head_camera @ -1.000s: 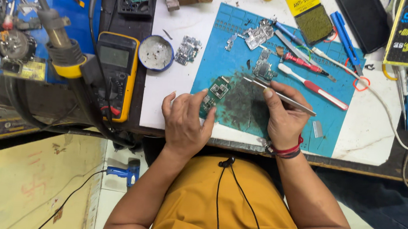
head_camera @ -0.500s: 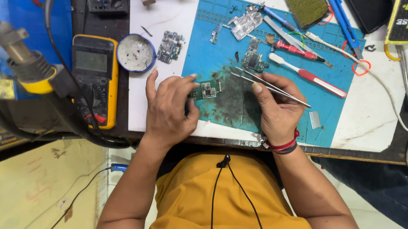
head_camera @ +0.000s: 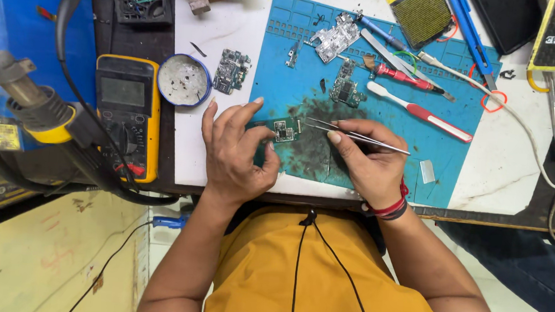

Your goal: The person solders components on a green circuit board at a repair workbench, holding the board with tweezers while applying a soldering iron. They then use a hot air gun to heat the board, dip the iron in flux, and continue soldering and repositioning the board.

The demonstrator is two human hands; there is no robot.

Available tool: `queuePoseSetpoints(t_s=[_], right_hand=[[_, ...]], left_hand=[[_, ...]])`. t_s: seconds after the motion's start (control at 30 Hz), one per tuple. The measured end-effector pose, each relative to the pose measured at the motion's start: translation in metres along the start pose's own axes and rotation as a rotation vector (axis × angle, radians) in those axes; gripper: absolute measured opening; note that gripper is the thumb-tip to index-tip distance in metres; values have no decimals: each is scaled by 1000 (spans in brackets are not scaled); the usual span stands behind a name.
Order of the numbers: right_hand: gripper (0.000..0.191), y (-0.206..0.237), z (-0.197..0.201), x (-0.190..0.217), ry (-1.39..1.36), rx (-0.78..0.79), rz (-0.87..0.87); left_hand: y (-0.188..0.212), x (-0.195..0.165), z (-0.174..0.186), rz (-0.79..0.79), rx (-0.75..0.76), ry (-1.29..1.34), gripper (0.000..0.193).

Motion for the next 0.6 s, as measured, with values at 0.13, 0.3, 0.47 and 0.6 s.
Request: queuePoseSetpoints(t_s=[0.13,0.3,0.47,0.6], right_hand=[[10,-1,-1,3,125,-23,55],[11,1,-4,7,226,-2,88],[11,3,-6,6,234,18,93],[11,1,-7,6,248,16,116]], left_hand=[[0,-4,-7,-77,75,-13,14],[1,-5,-11,-100,97,-21,13],[2,-4,-11,-101,93,-31,13],[1,-2,-12,-111,89,-46,12]])
Point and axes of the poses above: each hand's wrist, its own y-axis away from the middle knuckle, its own z-axis out of the back of the hand, x = y × z, the point moved 7 cm from there along -y, towards the middle knuckle, and after that the axes turned 3 degrees about x, right-handed, at the moved point
